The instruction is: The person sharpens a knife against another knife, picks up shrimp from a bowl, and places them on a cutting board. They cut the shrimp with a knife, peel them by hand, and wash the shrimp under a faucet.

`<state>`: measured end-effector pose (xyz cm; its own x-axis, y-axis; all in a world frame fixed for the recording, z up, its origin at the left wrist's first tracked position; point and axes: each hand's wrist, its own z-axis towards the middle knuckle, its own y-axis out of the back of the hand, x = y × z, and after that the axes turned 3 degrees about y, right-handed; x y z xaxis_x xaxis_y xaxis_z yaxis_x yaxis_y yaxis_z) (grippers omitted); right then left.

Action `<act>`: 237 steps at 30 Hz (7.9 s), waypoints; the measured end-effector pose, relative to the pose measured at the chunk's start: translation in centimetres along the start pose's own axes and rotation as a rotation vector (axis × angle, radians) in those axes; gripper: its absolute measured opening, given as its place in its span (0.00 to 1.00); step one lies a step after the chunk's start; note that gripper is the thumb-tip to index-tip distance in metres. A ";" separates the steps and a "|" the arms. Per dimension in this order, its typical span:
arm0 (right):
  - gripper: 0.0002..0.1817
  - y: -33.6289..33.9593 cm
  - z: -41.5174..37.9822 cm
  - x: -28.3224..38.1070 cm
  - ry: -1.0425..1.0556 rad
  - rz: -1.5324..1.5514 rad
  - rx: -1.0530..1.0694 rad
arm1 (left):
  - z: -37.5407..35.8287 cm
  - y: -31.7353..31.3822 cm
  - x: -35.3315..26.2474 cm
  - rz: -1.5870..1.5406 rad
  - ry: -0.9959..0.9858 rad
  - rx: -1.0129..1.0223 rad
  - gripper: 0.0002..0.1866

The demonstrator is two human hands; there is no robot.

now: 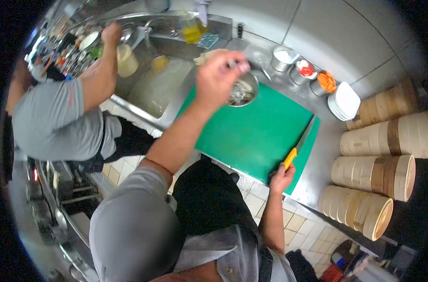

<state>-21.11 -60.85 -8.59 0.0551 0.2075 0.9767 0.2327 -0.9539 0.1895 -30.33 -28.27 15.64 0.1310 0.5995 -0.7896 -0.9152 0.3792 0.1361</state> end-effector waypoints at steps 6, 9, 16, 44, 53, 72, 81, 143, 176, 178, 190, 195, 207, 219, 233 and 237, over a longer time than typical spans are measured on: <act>0.12 0.5 0.1 0.8 -0.007 0.104 0.080 | -15.5 1.9 1.6 -0.081 0.174 0.050 0.08; 0.15 0.6 0.5 -0.1 0.007 0.110 0.120 | -22.3 4.1 5.6 0.019 0.345 0.112 0.11; 0.29 0.3 -0.2 0.6 0.094 -0.025 0.110 | -25.0 4.4 5.6 0.763 0.301 0.418 0.22; 0.13 15.2 5.9 8.7 0.049 0.214 0.796 | -40.7 3.2 -2.0 0.506 0.736 0.315 0.19; 0.10 12.8 -0.2 3.9 0.344 -0.202 0.994 | -43.9 12.7 -6.2 0.725 0.635 0.019 0.14; 0.22 10.1 -7.9 14.8 0.365 -0.588 1.449 | -35.3 27.6 -16.3 1.020 -0.186 -0.054 0.13; 0.15 10.9 -8.4 17.8 1.542 -0.484 0.736 | -35.4 26.0 -14.7 0.981 -0.154 0.069 0.11; 0.24 14.0 -6.8 15.1 0.543 -0.816 1.243 | -34.0 24.4 -12.7 0.830 0.061 0.069 0.10; 0.16 11.5 -5.5 15.7 1.370 -0.813 0.806 | -35.7 23.2 -12.9 0.707 -0.052 0.113 0.08; 0.17 12.5 -5.7 15.5 1.062 -1.024 0.971 | -35.5 23.4 -13.2 0.729 -0.050 0.144 0.08; 0.18 13.8 -7.8 14.8 1.430 -0.595 0.674 | -36.3 20.6 -10.8 0.725 0.046 0.213 0.08; 0.18 17.1 -4.8 9.1 0.930 -0.860 0.627 | -39.2 17.2 -8.4 0.625 0.327 0.214 0.11; 0.31 19.2 -3.4 2.8 0.709 -0.547 0.540 | -36.6 -4.5 -6.8 0.142 0.749 0.611 0.16; 0.27 23.1 1.7 -1.2 0.268 -0.406 0.319 | -32.0 -22.5 -2.2 -0.237 0.935 0.907 0.25; 0.27 13.8 0.2 1.9 0.366 -0.531 0.222 | -12.8 -6.7 7.1 0.531 0.040 0.489 0.17; 0.27 9.0 -1.2 2.9 0.314 -0.546 0.235 | -4.9 -2.3 11.5 1.056 0.131 0.629 0.21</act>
<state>-20.04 -69.12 -3.88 -0.4068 0.5402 0.7367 0.3543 -0.6500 0.6723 -28.59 -25.63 3.31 -0.6326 0.7562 -0.1672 -0.2020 0.0474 0.9782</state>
